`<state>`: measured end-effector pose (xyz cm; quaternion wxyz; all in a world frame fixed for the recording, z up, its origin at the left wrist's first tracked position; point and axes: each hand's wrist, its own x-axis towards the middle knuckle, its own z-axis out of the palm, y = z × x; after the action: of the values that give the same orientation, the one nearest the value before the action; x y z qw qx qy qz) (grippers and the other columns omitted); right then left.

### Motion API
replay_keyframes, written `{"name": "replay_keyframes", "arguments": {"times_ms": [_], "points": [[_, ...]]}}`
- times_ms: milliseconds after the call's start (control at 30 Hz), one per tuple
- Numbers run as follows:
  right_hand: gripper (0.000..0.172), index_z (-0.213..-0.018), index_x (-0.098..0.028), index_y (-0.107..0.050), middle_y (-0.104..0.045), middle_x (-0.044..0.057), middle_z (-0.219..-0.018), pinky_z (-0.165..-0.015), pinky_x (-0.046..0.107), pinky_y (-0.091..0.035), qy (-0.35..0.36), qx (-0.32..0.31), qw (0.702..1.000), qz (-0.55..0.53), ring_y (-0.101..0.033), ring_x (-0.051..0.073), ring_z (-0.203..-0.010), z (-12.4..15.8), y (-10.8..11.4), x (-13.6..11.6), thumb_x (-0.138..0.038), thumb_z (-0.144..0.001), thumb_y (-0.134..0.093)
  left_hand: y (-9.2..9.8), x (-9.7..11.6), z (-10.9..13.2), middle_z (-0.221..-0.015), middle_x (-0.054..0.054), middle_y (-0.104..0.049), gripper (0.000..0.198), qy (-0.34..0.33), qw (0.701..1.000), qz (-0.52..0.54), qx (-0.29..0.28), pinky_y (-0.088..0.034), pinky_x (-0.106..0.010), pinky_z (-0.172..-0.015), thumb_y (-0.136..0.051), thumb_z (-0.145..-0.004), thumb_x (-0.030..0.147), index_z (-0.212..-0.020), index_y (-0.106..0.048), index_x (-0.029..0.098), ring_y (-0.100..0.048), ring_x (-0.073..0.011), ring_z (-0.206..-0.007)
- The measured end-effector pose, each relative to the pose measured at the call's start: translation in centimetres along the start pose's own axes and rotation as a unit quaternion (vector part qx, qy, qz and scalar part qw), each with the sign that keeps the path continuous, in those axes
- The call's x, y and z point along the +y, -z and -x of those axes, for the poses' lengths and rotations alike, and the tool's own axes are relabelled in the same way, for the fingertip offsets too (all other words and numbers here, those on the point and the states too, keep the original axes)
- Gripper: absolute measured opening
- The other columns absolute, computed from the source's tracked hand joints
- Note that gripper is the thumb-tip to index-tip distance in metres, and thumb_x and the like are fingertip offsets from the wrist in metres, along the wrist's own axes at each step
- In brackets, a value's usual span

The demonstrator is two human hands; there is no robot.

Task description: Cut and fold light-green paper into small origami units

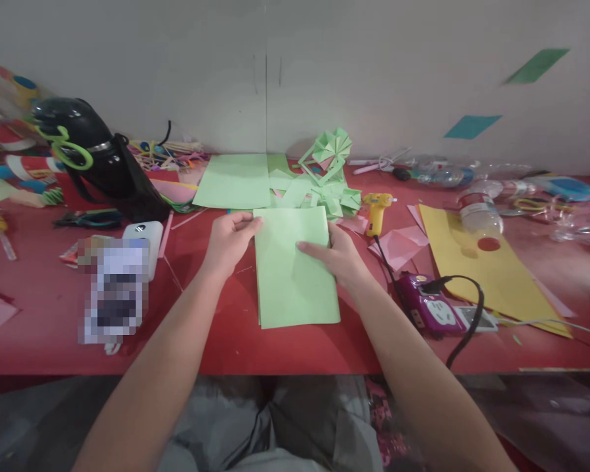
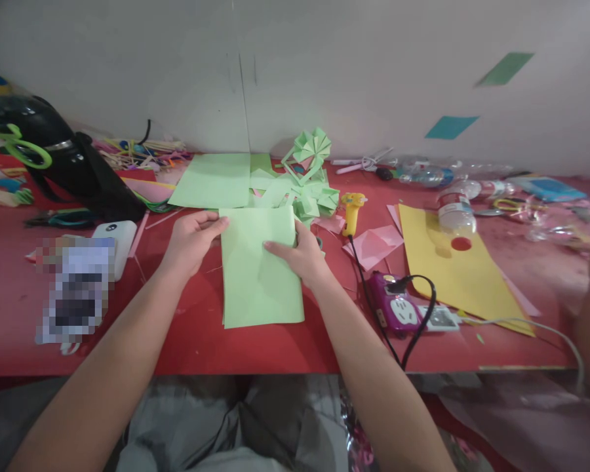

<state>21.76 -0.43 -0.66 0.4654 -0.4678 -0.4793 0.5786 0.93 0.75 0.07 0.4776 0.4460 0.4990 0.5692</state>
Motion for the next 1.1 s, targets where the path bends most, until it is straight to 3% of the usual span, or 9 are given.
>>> {"name": "replay_keyframes", "arguments": {"times_ms": [167,1100], "points": [[0.058,-0.112,-0.025,-0.061,-0.075,0.008,-0.11,-0.084,0.053,-0.06,-0.009,-0.003,1.0,0.005,-0.072,0.032,-0.097,0.19,-0.13,-0.13,-0.035,-0.061,-0.087,0.3,-0.59,-0.3,-0.085,-0.009,-0.076,0.039,-0.038,0.999,-0.005,0.036,-0.056,-0.032,-0.075,-0.087,-0.063,0.037,-0.092,-0.075,0.014,-0.07,-0.0219,-0.079],[0.056,-0.114,-0.025,-0.06,-0.075,0.007,-0.111,-0.082,0.05,-0.061,0.005,-0.002,1.0,0.021,-0.073,0.03,-0.095,0.43,-0.01,-0.06,-0.037,-0.065,-0.085,0.18,-0.33,-0.13,-0.078,-0.009,-0.075,0.035,-0.02,0.999,0.02,0.042,-0.06,-0.035,-0.072,-0.086,-0.065,0.04,-0.085,-0.076,0.013,-0.072,-0.0245,-0.077]]}}
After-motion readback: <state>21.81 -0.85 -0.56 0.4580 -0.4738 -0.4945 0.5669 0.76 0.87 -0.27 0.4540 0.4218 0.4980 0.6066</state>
